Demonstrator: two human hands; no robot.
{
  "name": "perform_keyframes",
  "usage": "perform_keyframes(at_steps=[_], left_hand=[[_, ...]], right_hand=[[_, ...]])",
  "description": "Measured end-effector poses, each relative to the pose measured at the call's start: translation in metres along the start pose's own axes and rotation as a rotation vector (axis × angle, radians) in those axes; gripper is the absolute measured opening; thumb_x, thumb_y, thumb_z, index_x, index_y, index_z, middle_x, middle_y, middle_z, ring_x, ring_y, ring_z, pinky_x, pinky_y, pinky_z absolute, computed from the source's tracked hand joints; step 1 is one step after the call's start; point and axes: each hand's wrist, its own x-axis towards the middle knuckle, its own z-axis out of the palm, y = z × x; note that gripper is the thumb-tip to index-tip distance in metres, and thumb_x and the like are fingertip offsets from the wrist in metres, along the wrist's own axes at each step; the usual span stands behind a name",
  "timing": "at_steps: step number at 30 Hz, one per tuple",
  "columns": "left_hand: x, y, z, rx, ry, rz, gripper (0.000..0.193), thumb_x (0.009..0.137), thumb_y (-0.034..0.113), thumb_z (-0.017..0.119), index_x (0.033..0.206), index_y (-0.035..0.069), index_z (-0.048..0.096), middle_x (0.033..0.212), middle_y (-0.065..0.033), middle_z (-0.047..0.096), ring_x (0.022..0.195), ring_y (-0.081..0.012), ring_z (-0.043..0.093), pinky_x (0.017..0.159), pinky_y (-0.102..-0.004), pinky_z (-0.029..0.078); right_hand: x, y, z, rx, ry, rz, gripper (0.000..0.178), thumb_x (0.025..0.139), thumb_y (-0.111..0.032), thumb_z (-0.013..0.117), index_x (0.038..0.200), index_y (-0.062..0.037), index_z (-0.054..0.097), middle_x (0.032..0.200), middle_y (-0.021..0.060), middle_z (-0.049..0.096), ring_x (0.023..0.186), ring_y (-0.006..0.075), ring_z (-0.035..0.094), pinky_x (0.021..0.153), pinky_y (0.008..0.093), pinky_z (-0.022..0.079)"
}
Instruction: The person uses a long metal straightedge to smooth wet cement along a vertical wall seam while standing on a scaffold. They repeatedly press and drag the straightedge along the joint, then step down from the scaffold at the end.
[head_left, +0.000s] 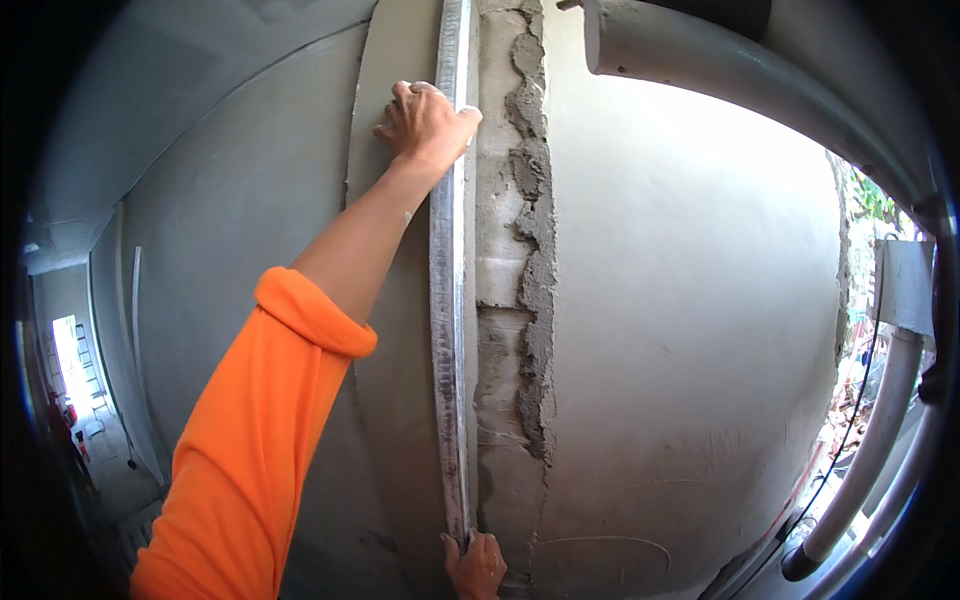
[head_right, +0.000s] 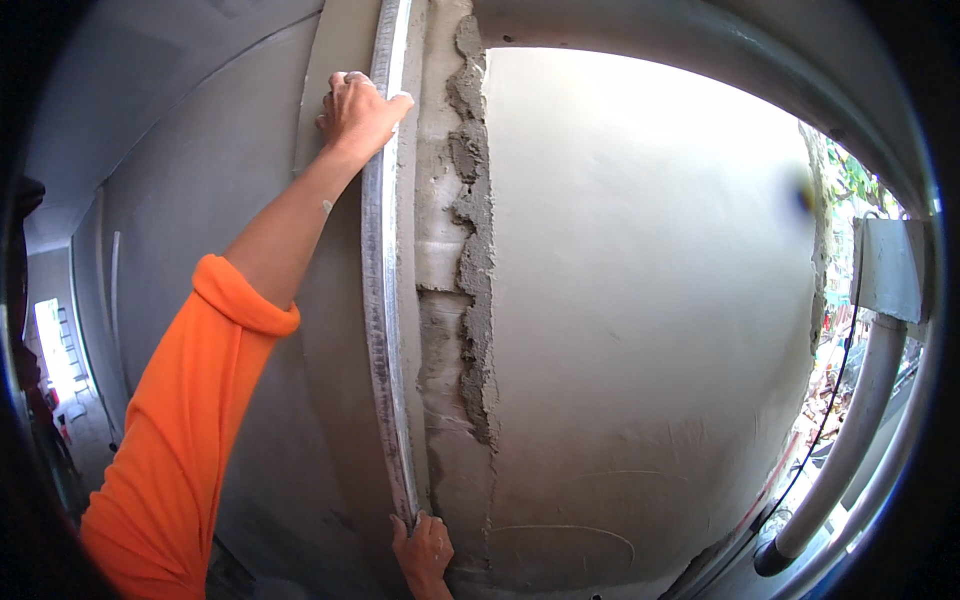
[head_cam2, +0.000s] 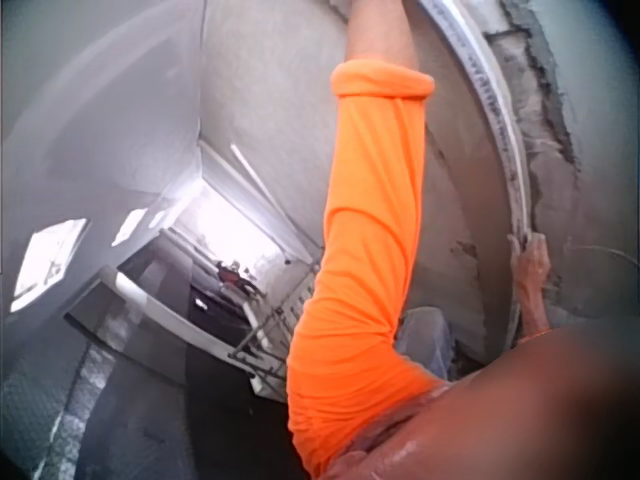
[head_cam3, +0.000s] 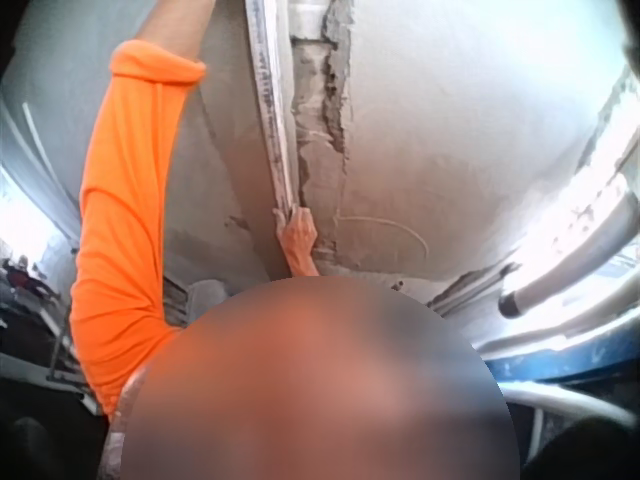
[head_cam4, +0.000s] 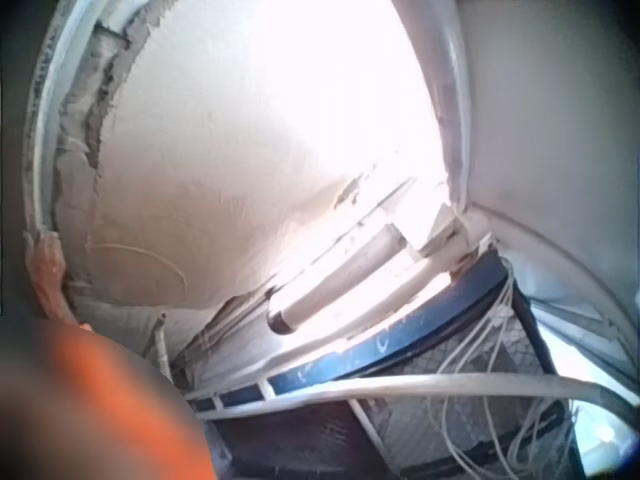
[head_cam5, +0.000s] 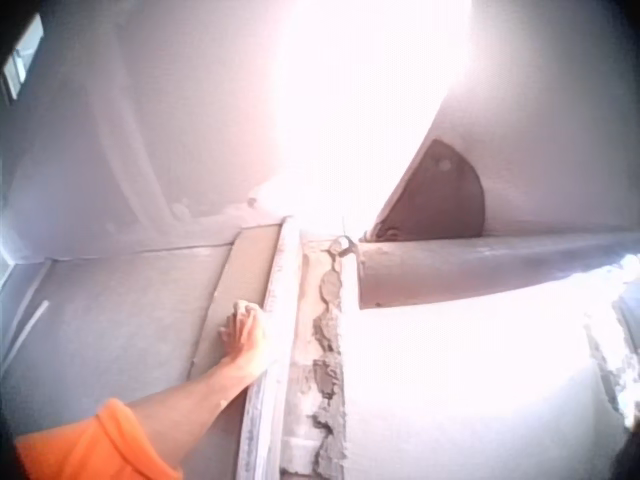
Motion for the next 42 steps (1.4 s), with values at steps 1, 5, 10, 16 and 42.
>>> perform_keyframes(at_steps=[1,5,10,16,42], left_hand=[[0.0,0.0,0.0,-0.002,0.006,0.0,0.058,0.081,0.036,0.07,0.123,-0.004,0.067,0.149,-0.0201,0.043,0.143,-0.0419,0.042,0.12,-0.0706,0.028],[0.001,0.002,0.0,0.012,0.033,-0.01,0.051,0.081,0.037,0.07,0.114,-0.001,0.072,0.148,-0.0199,0.045,0.141,-0.0429,0.044,0.121,-0.0699,0.027],[0.0,0.0,0.002,0.052,0.077,-0.006,0.058,0.082,0.04,0.07,0.123,0.0,0.069,0.15,-0.0197,0.047,0.141,-0.0427,0.045,0.12,-0.0687,0.027],[0.003,-0.006,0.004,0.158,0.153,0.12,0.082,0.083,0.045,0.07,0.146,-0.002,0.051,0.152,-0.0248,0.045,0.143,-0.0453,0.045,0.12,-0.0709,0.024],[-0.503,-0.233,-0.038,-0.13,-0.371,0.342,0.087,0.093,0.061,0.072,0.159,0.014,0.042,0.168,-0.0281,0.021,0.156,-0.0495,0.022,0.124,-0.0676,0.015]], right_hand=[[0.001,0.0,-0.001,0.006,0.006,-0.003,0.045,0.086,-0.044,0.083,0.101,-0.0039,0.069,0.086,0.0132,0.065,0.077,0.0329,0.069,0.063,0.0437,0.056],[0.002,-0.001,-0.003,0.043,0.017,-0.01,0.042,0.086,-0.042,0.083,0.099,-0.0048,0.068,0.084,0.012,0.062,0.075,0.0321,0.067,0.062,0.0434,0.055],[0.001,0.0,-0.002,0.015,0.003,-0.024,0.039,0.086,-0.039,0.083,0.099,-0.0047,0.068,0.084,0.0118,0.061,0.074,0.0317,0.066,0.062,0.0427,0.054],[0.002,0.001,-0.003,0.029,-0.011,-0.029,0.04,0.087,-0.038,0.082,0.103,-0.0031,0.068,0.084,0.0121,0.06,0.075,0.0309,0.066,0.063,0.0417,0.054],[0.007,-0.001,-0.002,0.06,-0.052,0.016,0.038,0.088,-0.029,0.081,0.109,0.0003,0.067,0.092,0.0155,0.062,0.081,0.0352,0.067,0.068,0.0431,0.056]])
